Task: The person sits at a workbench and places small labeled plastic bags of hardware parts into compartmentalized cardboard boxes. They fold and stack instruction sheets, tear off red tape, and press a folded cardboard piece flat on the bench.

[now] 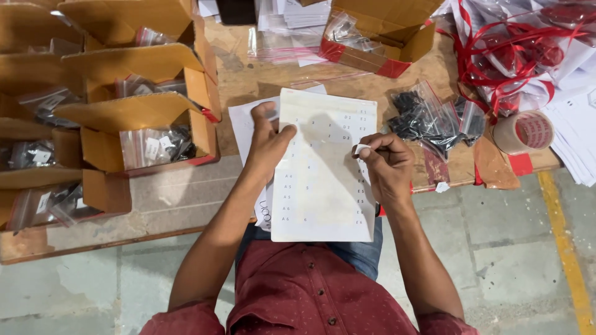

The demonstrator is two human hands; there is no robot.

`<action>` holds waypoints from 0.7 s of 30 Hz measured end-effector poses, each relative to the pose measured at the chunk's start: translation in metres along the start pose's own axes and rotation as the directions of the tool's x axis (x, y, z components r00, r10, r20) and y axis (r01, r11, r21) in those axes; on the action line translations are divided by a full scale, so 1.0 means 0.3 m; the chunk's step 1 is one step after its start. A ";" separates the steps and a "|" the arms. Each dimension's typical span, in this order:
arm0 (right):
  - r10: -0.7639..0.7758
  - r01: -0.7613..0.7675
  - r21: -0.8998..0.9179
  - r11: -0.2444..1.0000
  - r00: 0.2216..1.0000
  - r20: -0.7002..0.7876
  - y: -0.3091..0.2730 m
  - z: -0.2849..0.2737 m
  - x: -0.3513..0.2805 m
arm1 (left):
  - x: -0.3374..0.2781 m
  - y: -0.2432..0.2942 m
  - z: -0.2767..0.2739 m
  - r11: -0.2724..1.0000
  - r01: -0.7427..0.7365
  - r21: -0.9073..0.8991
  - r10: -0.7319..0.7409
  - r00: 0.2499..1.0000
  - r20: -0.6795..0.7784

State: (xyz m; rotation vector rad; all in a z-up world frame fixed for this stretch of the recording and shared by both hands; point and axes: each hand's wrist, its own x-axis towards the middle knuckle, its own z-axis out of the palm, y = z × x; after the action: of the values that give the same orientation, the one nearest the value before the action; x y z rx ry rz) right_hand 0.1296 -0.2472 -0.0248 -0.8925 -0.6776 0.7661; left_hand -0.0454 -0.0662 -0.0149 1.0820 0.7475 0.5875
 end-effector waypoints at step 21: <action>0.148 -0.155 -0.174 0.973 0.988 -0.051 0.096 -0.042 -0.026 | 0.765 0.225 0.521 0.009 -0.545 0.839 0.299 0.802 0.517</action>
State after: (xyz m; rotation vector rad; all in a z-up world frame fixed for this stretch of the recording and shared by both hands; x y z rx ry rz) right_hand 0.1267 -0.2472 -0.0571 -1.1286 -0.6570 0.8318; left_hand 0.2147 0.0414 0.0337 2.7224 0.5447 0.4233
